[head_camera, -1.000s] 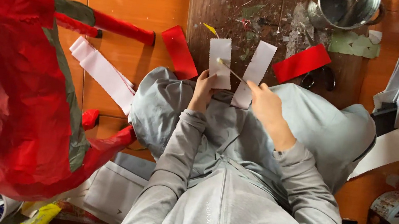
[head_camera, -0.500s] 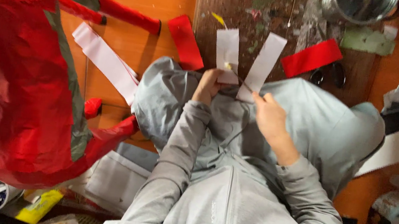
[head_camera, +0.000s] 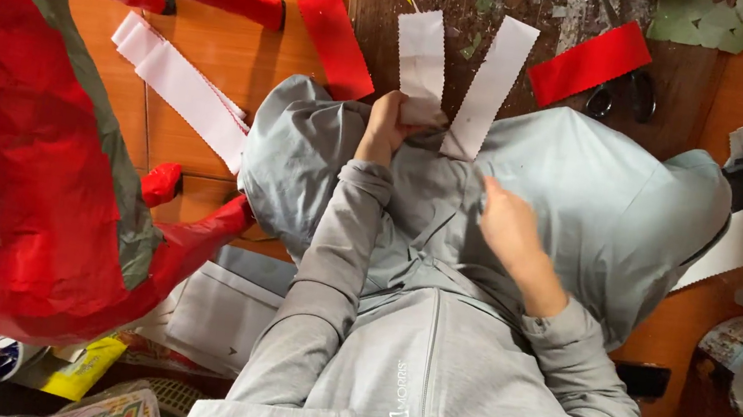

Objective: The recorder cuts paper strips with scissors and glues them onto a red animal-shaped frame.

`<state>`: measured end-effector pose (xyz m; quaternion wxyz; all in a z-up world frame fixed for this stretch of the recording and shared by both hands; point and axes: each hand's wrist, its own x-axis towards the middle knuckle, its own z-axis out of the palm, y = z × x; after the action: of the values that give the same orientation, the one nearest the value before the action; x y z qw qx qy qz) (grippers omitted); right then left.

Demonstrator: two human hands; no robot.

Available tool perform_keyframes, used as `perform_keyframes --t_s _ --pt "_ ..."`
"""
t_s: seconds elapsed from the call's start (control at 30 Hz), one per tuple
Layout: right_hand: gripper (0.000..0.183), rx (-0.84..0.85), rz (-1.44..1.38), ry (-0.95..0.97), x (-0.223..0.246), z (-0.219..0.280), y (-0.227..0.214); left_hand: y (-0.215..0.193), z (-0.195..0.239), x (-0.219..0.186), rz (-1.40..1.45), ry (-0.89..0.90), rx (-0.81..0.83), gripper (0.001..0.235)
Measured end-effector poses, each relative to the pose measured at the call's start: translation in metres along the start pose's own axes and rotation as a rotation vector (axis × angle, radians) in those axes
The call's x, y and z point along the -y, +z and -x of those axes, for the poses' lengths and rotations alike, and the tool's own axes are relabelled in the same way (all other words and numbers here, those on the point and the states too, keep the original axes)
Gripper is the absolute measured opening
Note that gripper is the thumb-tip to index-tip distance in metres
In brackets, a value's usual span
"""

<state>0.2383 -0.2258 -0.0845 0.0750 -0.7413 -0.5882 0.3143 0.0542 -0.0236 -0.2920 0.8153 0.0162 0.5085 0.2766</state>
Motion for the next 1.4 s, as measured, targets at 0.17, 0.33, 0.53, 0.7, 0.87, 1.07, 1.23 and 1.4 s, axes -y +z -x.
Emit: perform_keyframes --t_s 0.17,0.33,0.53,0.7,0.87,1.07,1.23,1.4 --pt "0.055 -0.147 -0.047 -0.044 0.017 -0.026 -0.035 -0.008 -0.011 0.004 -0.005 0.005 0.062 0.030" --pt "0.054 -0.177 -0.011 -0.116 0.034 -0.105 -0.011 -0.001 0.008 0.003 -0.058 0.052 0.081 0.029" --pt "0.047 -0.227 -0.100 -0.149 0.028 -0.149 0.030 0.002 0.012 -0.001 -0.057 0.044 0.074 0.027" --pt "0.045 -0.246 -0.212 -0.089 0.017 -0.132 0.011 -0.001 0.009 0.001 -0.017 0.042 0.107 0.027" --pt "0.051 -0.338 -0.009 -0.079 0.024 -0.127 0.014 -0.005 0.001 0.005 -0.031 0.053 0.115 0.029" --pt "0.043 -0.339 -0.096 -0.204 0.040 -0.141 0.040 -0.006 0.005 0.001 -0.058 0.055 0.085 0.026" --pt "0.050 -0.300 -0.139 -0.102 0.017 -0.125 0.017 -0.007 0.004 0.003 -0.048 0.052 0.126 0.025" --pt "0.054 -0.347 -0.059 -0.126 -0.002 -0.106 0.022 -0.003 0.010 0.002 -0.065 0.076 0.076 0.023"
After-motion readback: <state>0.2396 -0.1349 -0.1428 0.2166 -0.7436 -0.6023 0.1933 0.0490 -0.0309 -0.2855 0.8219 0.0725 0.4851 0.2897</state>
